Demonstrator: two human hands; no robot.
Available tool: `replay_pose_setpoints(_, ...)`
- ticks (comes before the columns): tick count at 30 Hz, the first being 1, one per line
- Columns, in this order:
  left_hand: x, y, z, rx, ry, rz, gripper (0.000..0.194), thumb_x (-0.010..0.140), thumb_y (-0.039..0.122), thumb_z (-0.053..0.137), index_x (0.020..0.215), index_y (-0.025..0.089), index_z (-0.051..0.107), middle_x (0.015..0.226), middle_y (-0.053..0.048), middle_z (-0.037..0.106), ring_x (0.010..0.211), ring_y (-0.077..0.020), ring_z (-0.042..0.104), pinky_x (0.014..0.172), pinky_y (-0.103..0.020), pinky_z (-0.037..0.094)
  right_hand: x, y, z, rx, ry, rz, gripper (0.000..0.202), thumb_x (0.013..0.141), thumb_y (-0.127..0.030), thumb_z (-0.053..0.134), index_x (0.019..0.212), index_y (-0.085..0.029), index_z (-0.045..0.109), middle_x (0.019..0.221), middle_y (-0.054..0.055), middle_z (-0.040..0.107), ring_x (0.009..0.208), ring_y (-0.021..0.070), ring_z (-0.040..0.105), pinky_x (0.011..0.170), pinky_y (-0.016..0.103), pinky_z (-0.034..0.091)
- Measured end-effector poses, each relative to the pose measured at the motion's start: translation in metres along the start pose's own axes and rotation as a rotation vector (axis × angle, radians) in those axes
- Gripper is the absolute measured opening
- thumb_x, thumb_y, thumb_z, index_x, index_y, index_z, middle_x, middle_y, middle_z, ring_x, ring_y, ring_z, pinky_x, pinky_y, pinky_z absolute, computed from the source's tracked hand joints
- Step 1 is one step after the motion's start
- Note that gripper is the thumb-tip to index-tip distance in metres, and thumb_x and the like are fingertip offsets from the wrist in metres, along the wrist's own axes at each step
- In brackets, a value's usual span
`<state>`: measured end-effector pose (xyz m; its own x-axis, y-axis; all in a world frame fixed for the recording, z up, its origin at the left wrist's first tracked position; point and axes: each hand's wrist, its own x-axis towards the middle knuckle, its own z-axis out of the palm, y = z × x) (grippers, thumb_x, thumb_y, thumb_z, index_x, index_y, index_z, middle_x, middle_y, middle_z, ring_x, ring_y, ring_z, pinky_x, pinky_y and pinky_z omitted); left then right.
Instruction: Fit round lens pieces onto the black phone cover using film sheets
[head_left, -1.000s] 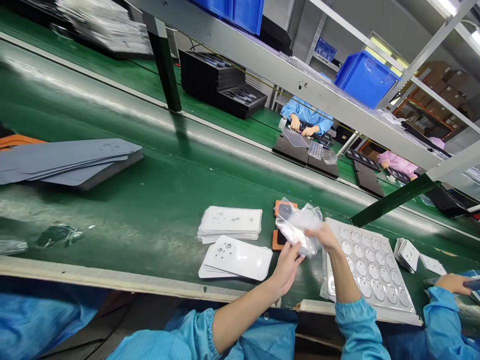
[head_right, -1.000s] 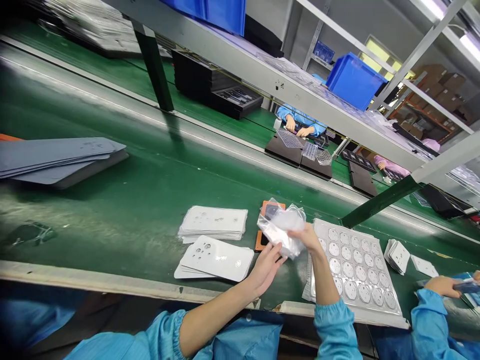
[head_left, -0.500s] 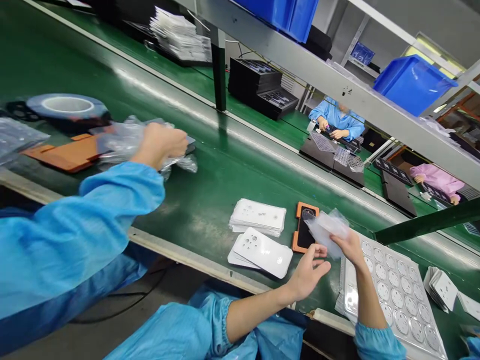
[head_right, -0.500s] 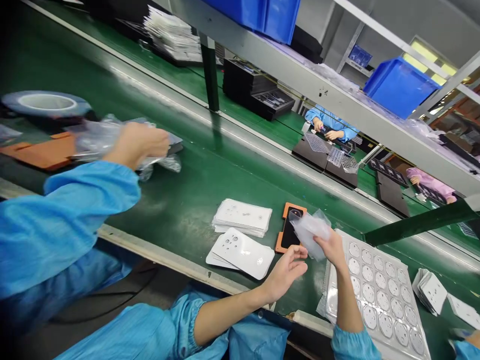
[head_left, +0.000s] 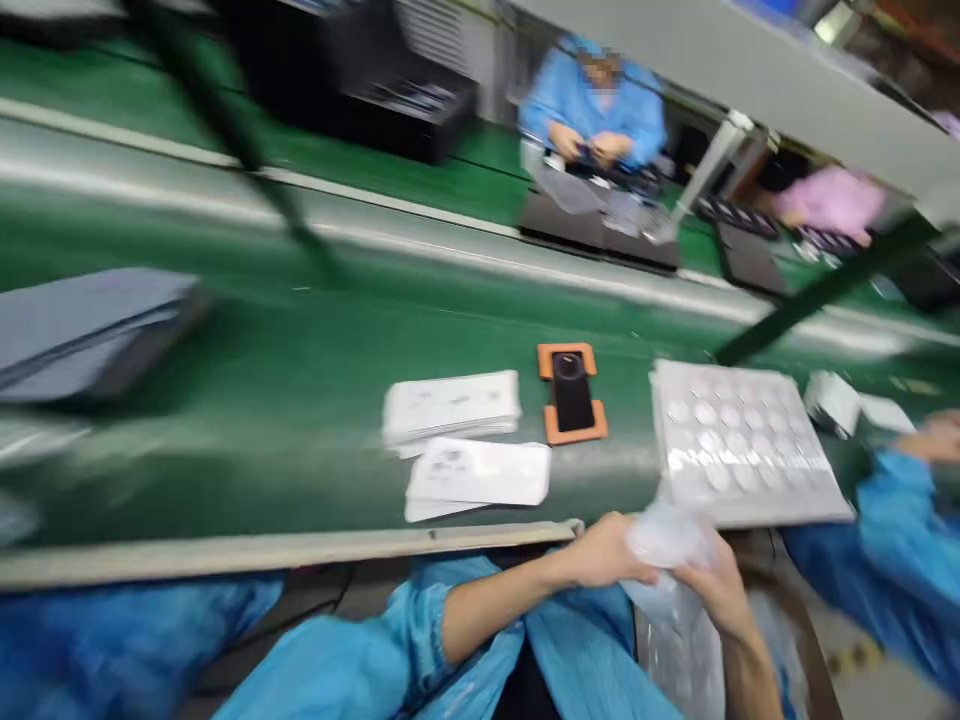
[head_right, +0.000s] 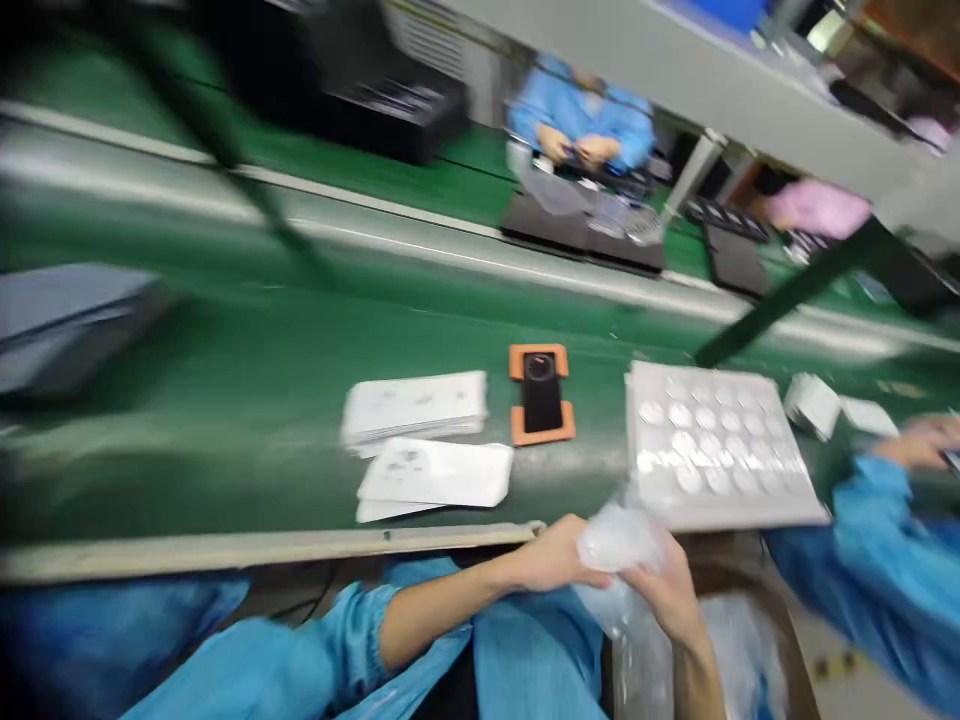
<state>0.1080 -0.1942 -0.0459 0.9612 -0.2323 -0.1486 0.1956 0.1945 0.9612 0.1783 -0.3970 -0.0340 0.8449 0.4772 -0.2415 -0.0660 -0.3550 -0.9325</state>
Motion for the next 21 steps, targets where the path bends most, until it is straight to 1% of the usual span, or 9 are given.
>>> replay_pose_setpoints(3,-0.005,-0.04,0.011,-0.049,-0.112,-0.236,0.035,0.063,0.043,0.081,0.068,0.014,0.063,0.067,0.001,0.057,0.065,-0.0135,0.047,0.064,-0.026,0.039,-0.04,0.044,0.025,0.322,0.064,0.217,0.069,0.051,-0.042,0.091,0.114,-0.023,0.068,0.111,0.008,0.072,0.106,0.0328,0.064,0.091,0.041,0.052)
replay_pose_setpoints(6,0.0,-0.077,0.02,-0.071,-0.294,-0.47,0.035,0.062,0.044,0.079,0.063,0.014,0.06,0.059,0.003,0.05,0.059,-0.0117,0.041,0.058,-0.025,0.034,-0.076,0.089,0.046,0.499,0.142,0.39,0.066,0.053,-0.055,0.086,0.105,-0.019,0.071,0.093,0.009,0.073,0.086,0.0286,0.068,0.075,0.039,0.055)
replay_pose_setpoints(8,0.005,-0.097,0.03,-0.041,-0.377,-0.562,0.032,0.06,0.04,0.079,0.064,0.014,0.061,0.06,0.002,0.052,0.059,-0.0128,0.043,0.057,-0.026,0.035,-0.099,0.115,0.058,0.551,0.194,0.451,0.062,0.056,-0.058,0.084,0.102,-0.018,0.072,0.087,0.008,0.072,0.078,0.0241,0.067,0.069,0.035,0.054)
replay_pose_setpoints(11,0.011,-0.116,0.047,0.023,-0.408,-0.641,0.032,0.06,0.039,0.079,0.071,0.013,0.065,0.066,-0.003,0.06,0.065,-0.017,0.051,0.059,-0.027,0.041,-0.119,0.143,0.069,0.528,0.325,0.495,0.053,0.054,-0.058,0.084,0.082,-0.015,0.072,0.075,0.005,0.069,0.067,0.0183,0.062,0.062,0.029,0.05)
replay_pose_setpoints(13,0.016,-0.122,0.052,0.042,-0.36,-0.683,0.039,0.061,0.044,0.081,0.08,0.014,0.065,0.075,-0.005,0.065,0.072,-0.0212,0.059,0.059,-0.027,0.045,-0.122,0.159,0.068,0.458,0.417,0.529,0.05,0.052,-0.058,0.085,0.067,-0.014,0.067,0.065,0.003,0.066,0.06,0.0162,0.059,0.056,0.027,0.047)
replay_pose_setpoints(14,0.019,-0.123,0.052,0.038,-0.322,-0.705,0.043,0.062,0.047,0.081,0.086,0.015,0.065,0.081,-0.006,0.067,0.077,-0.0234,0.062,0.06,-0.026,0.048,-0.122,0.167,0.062,0.41,0.47,0.55,0.05,0.052,-0.058,0.085,0.064,-0.014,0.066,0.063,0.003,0.065,0.058,0.0161,0.058,0.054,0.026,0.046)
replay_pose_setpoints(16,0.027,-0.122,0.046,0.019,-0.24,-0.739,0.052,0.064,0.053,0.081,0.098,0.019,0.061,0.09,-0.005,0.068,0.088,-0.026,0.066,0.064,-0.027,0.054,-0.124,0.183,0.04,0.285,0.599,0.605,0.049,0.061,-0.059,0.081,0.07,-0.013,0.068,0.066,0.003,0.067,0.061,0.0179,0.061,0.055,0.027,0.048)
replay_pose_setpoints(18,0.034,-0.12,0.032,-0.006,-0.16,-0.756,0.058,0.065,0.055,0.083,0.104,0.02,0.059,0.095,-0.005,0.067,0.092,-0.0248,0.068,0.07,-0.029,0.058,-0.131,0.2,0.005,0.113,0.753,0.686,0.046,0.075,-0.057,0.072,0.083,-0.011,0.07,0.074,0.006,0.07,0.07,0.0205,0.065,0.06,0.029,0.052)
replay_pose_setpoints(21,0.037,-0.122,0.006,-0.035,-0.055,-0.779,0.057,0.067,0.051,0.084,0.106,0.018,0.059,0.099,-0.007,0.068,0.092,-0.0207,0.068,0.074,-0.028,0.059,-0.15,0.225,-0.055,-0.228,0.948,0.826,0.036,0.093,-0.046,0.06,0.103,-0.012,0.067,0.095,0.008,0.07,0.084,0.0197,0.067,0.073,0.034,0.056)
